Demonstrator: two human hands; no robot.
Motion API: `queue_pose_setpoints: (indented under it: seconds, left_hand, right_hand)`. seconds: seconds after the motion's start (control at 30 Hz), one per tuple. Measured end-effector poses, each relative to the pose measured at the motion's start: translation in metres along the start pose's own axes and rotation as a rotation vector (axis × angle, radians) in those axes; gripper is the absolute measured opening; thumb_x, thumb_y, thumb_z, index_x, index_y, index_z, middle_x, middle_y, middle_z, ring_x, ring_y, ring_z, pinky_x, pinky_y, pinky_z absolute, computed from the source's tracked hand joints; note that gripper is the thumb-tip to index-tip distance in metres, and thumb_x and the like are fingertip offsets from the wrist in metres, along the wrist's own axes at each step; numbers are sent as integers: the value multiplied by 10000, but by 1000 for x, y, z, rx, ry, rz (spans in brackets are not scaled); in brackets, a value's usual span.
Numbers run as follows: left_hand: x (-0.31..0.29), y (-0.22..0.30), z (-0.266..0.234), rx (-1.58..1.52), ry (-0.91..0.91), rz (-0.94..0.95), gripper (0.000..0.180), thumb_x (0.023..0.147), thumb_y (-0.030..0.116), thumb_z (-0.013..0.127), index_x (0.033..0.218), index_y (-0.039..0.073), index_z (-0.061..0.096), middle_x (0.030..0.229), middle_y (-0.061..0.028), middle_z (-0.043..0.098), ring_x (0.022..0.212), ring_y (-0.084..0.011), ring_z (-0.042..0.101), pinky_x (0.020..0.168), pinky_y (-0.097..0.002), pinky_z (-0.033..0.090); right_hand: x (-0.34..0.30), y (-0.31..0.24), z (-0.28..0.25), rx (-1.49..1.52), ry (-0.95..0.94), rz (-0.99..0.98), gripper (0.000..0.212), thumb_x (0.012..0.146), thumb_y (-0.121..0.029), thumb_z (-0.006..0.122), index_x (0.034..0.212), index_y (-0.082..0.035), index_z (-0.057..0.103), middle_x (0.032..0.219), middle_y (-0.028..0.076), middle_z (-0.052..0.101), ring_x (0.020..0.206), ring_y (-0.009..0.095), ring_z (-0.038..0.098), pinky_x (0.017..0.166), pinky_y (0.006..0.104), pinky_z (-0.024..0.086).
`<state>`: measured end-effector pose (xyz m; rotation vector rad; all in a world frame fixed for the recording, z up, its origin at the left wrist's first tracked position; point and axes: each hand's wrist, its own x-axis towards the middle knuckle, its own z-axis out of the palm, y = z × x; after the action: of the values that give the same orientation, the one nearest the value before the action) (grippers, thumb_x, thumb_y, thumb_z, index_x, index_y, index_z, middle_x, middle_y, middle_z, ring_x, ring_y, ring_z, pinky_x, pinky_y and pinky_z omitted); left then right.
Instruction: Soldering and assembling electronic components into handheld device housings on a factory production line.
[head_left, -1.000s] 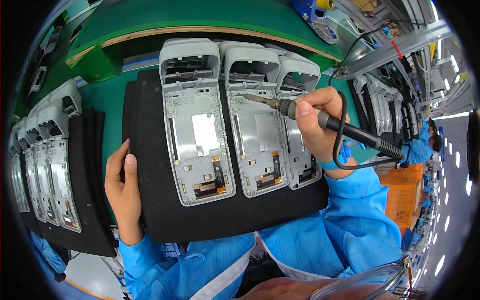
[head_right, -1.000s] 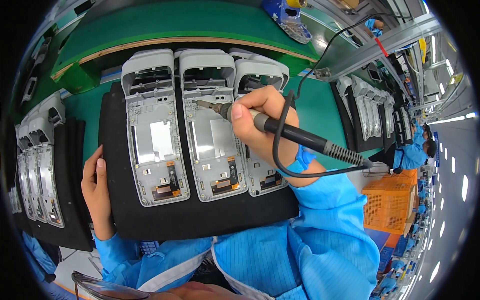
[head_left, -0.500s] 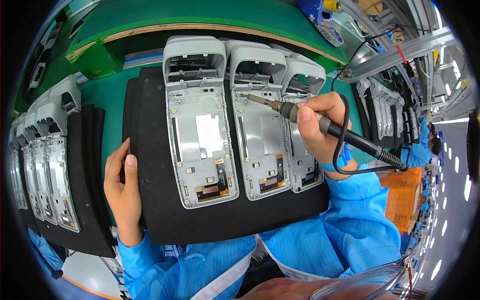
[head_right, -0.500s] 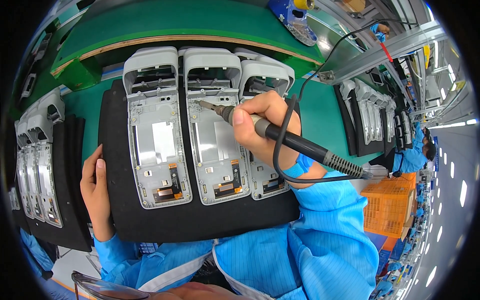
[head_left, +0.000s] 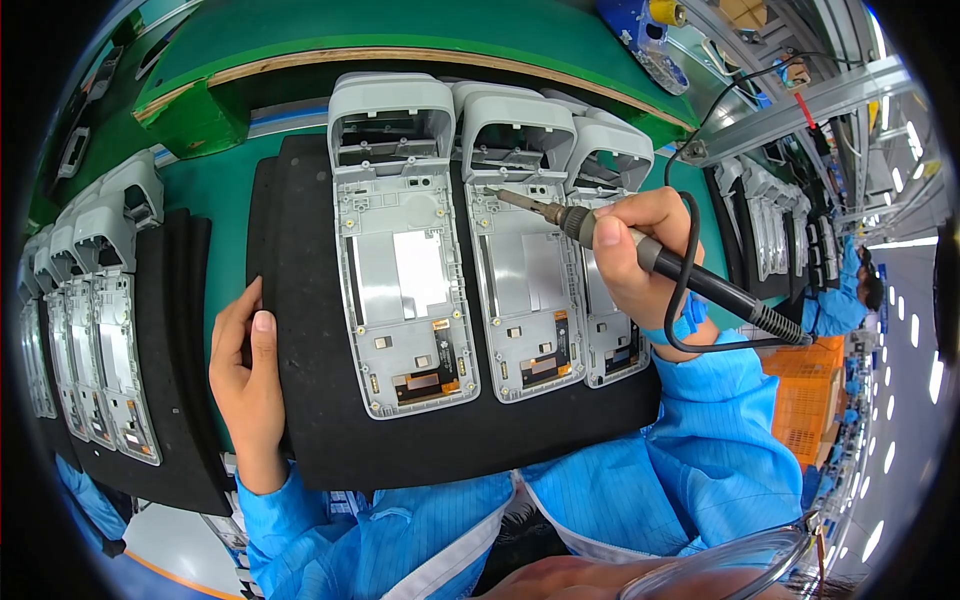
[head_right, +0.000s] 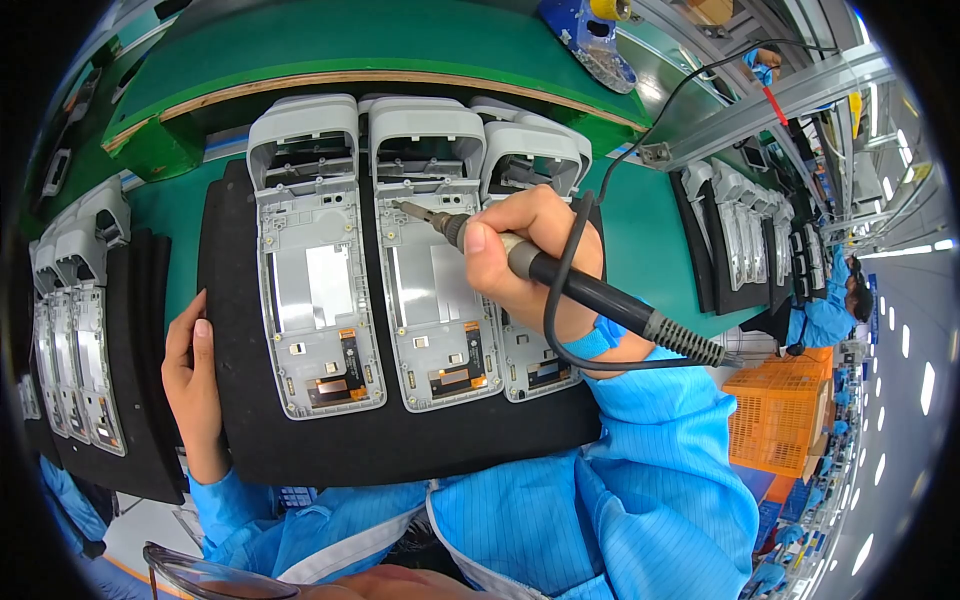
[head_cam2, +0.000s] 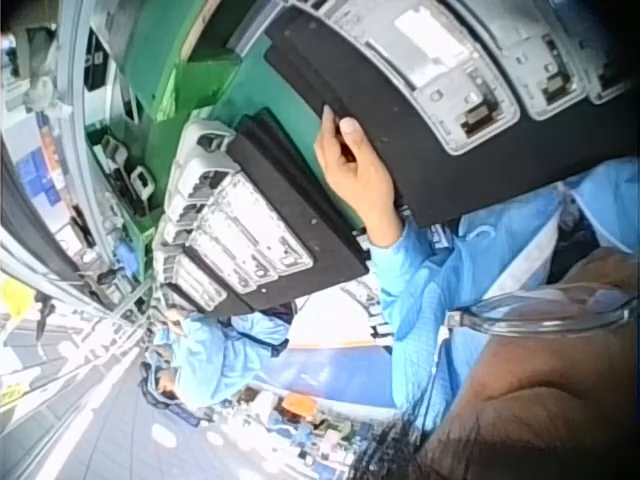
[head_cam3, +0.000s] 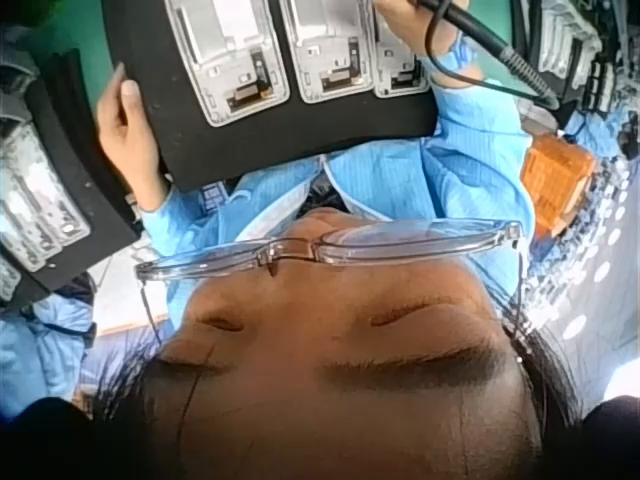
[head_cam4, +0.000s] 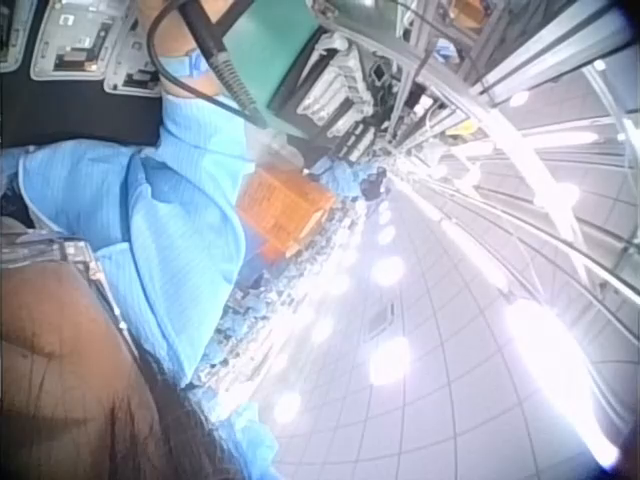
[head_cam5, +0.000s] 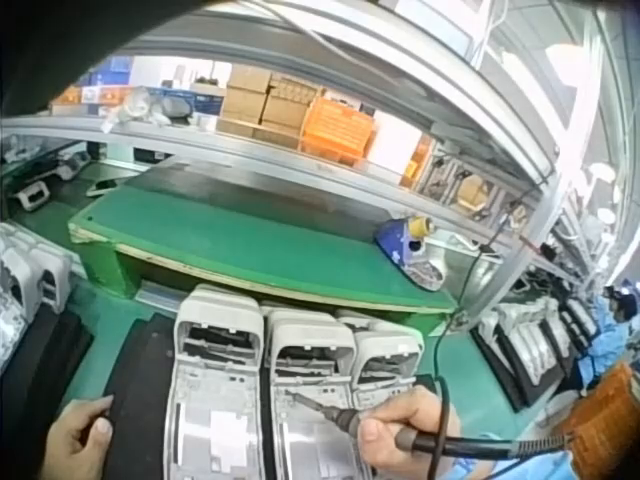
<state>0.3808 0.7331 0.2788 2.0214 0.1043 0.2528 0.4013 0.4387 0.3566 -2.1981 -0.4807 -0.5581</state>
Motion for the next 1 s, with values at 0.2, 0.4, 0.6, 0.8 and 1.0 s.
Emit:
queue_pose_setpoints:
  seconds: [0.2, 0.4, 0.6, 0.8, 1.0]
  left_hand:
    - [1, 0, 1, 1, -3, 1, 297, 846, 191, 492, 1066, -3, 538, 996, -109, 538, 908, -172, 508, 811, -257, 384]
    - [-1, 0, -2, 2, 10, 9, 295, 845, 192, 496, 1061, -4, 540, 995, -112, 539, 911, -181, 511, 808, -258, 385]
    - [1, -1, 0, -28, 17, 49, 281, 834, 176, 510, 1040, -11, 548, 970, -115, 545, 877, -182, 521, 755, -248, 399]
    - [-1, 0, -4, -24, 22, 53, 303, 832, 205, 526, 1039, -15, 546, 947, -102, 546, 794, -152, 516, 692, -235, 409]
    - [0, -1, -6, -31, 19, 45, 328, 827, 233, 536, 1042, -14, 545, 922, -94, 543, 732, -135, 493, 658, -233, 406]
  right_hand:
    - [0, -2, -2, -28, -10, -5, 126, 754, -100, 609, 770, -22, 512, 651, 57, 544, 557, 102, 513, 495, 234, 419]
    - [1, -23, -8, 119, 78, 114, 145, 769, -123, 596, 795, -27, 490, 659, 51, 549, 566, 71, 490, 510, 216, 400]
    - [24, -49, 21, 213, -33, 144, 148, 777, -117, 595, 793, -22, 482, 618, 25, 525, 557, 45, 467, 485, 204, 379]
    - [41, -46, 55, 211, -95, 38, 158, 777, -139, 591, 772, -12, 497, 614, 33, 544, 533, 57, 478, 471, 200, 381]
    - [44, -41, 64, 156, -91, 7, 164, 775, -146, 591, 761, -9, 503, 602, 34, 543, 534, 58, 485, 476, 197, 389]
